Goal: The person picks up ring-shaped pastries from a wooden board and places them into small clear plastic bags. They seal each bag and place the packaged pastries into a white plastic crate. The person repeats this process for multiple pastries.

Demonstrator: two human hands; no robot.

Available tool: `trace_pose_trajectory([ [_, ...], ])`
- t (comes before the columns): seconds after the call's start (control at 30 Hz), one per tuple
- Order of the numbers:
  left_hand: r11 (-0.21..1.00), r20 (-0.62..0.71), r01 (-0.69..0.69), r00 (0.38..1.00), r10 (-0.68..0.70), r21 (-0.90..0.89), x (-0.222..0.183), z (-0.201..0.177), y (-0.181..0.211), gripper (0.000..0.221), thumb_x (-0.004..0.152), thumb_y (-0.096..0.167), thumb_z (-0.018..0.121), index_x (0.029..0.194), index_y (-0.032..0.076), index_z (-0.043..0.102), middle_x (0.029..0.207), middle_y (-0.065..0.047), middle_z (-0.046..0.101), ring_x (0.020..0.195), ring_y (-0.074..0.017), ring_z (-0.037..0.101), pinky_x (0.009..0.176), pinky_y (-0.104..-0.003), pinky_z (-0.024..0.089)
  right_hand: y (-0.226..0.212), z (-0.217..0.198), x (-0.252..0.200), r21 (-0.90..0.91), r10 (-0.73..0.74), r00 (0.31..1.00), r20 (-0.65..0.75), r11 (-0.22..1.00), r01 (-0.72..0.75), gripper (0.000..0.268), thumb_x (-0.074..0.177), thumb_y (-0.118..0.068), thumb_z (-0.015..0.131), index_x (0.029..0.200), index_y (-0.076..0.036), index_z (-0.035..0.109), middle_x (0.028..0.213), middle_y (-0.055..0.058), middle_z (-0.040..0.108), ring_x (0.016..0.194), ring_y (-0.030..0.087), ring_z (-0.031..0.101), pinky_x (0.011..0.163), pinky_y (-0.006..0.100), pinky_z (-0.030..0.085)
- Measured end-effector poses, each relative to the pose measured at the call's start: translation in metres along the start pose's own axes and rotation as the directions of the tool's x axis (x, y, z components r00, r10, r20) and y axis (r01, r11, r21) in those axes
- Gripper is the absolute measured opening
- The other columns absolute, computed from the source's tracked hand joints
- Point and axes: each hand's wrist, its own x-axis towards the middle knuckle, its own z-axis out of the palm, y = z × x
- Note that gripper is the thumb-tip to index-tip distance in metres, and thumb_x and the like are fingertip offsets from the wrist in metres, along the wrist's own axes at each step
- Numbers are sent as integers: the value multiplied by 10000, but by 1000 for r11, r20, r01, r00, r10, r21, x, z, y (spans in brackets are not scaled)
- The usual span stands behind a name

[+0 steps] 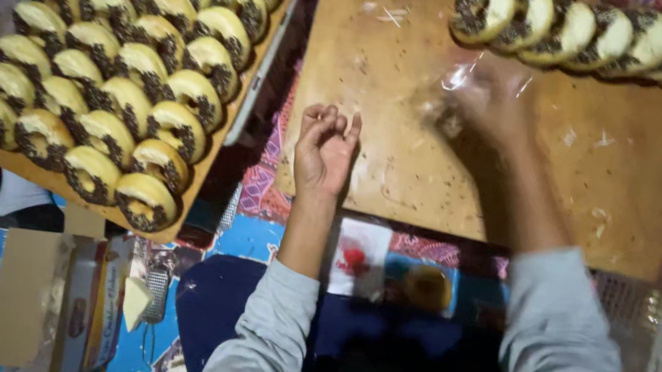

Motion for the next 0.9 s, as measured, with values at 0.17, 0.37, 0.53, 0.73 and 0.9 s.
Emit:
trace_pose_trajectory([
  [0.17, 997, -307, 51, 950, -64, -50, 50, 17, -13, 288, 926, 207, 625, 1183, 337, 636, 1186, -60, 665, 1064, -313, 640, 903, -566, 432, -12, 32, 53, -793, -346, 892, 291, 435, 427, 618, 854, -238, 875, 1376, -34, 616, 1202, 205, 700, 1000, 314, 709, 815, 454, 585],
  [0.37, 994, 10, -44, 999, 44, 98, 112, -8, -22, 216, 930, -15, 651, 1123, 72, 612, 1126, -128, 689, 1053, -246, 663, 1039, -471, 531, 23, -6, 79, -571, 154, 967, -202, 784, -244, 338, 869, -348, 795, 1099, -100, 789, 875, 138, 776, 798, 332, 756, 774, 547, 629],
  [0.53, 992, -70, 34, 997, -42, -121, 98, -10, -2, 149, 917, 116, 615, 1051, 93, 674, 1089, -102, 707, 987, -252, 650, 988, -534, 511, 28, -117, 158, -999, -284, 958, 26, -49, 12, 1257, 465, -590, 999, 1515, -84, 530, 1575, 346, 224, 1460, 562, 122, 1082, 790, 114],
  [0.73, 976, -85, 20, 996, -39, -215, 92, -9, 19, 391, 1029, 385, 536, 1030, 30, 699, 1104, -172, 679, 1077, -346, 590, 1099, -635, 396, 47, -65, 112, -989, -346, 938, 30, 123, 77, 1065, 590, -546, 986, 1485, -122, 594, 1715, 255, 241, 1569, 469, 147, 1207, 739, 78],
  [0.9, 946, -163, -60, 987, 8, -318, 89, -19, 22, 396, 1041, 396, 484, 1058, 61, 693, 1140, -170, 646, 1092, -325, 564, 1123, -741, 361, 32, 10, -27, -680, -347, 922, 168, 637, 364, 931, 630, -351, 951, 1448, -109, 579, 1671, 198, 333, 1569, 400, 317, 1244, 524, 256],
])
